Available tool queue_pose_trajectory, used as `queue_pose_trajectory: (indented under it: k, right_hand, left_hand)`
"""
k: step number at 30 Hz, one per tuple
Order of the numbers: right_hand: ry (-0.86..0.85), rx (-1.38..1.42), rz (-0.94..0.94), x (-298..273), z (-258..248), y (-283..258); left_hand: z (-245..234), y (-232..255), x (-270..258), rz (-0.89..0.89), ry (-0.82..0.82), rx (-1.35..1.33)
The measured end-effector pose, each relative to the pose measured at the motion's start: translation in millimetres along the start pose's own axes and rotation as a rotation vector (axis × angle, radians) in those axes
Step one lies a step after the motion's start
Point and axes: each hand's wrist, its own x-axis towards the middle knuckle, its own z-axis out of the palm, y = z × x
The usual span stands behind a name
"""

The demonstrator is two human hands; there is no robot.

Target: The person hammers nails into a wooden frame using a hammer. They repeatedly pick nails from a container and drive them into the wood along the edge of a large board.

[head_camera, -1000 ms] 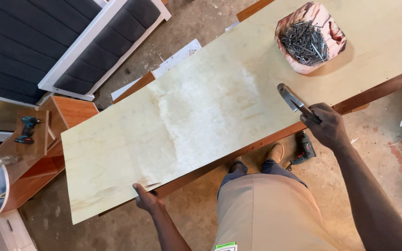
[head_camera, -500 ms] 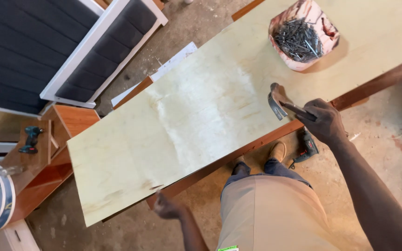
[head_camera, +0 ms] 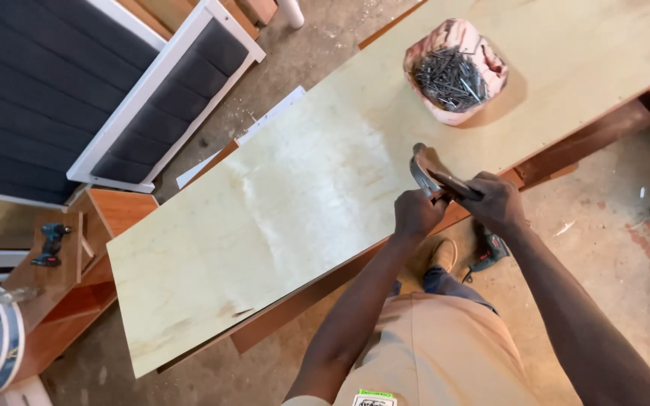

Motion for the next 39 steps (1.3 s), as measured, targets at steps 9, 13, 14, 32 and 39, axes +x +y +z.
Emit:
queue_pose_trajectory:
  k: [9, 13, 14, 32, 39]
  right_hand:
    - [0.049, 0.031, 0.019, -9, 2, -4]
    - [0.044, 0.097, 0.065, -16, -9, -14]
    - [0.049, 0.097, 0.066, -16, -13, -18]
    - [-0.264, -0.124, 0.742, -68, -85, -103]
    - [-0.298, -0.215, 0.712, -68, -86, -126]
  left_hand:
    - [5, 13, -14, 0.071, 0.166, -0.017]
    - [33, -19, -8, 0.386, 0.282, 0.018]
    - [28, -19, -5, 0.391, 0.28, 0.018]
    - [9, -9, -6, 0.439, 0.063, 0.09]
    - [7, -1, -10, 0.429, 0.109, 0.119]
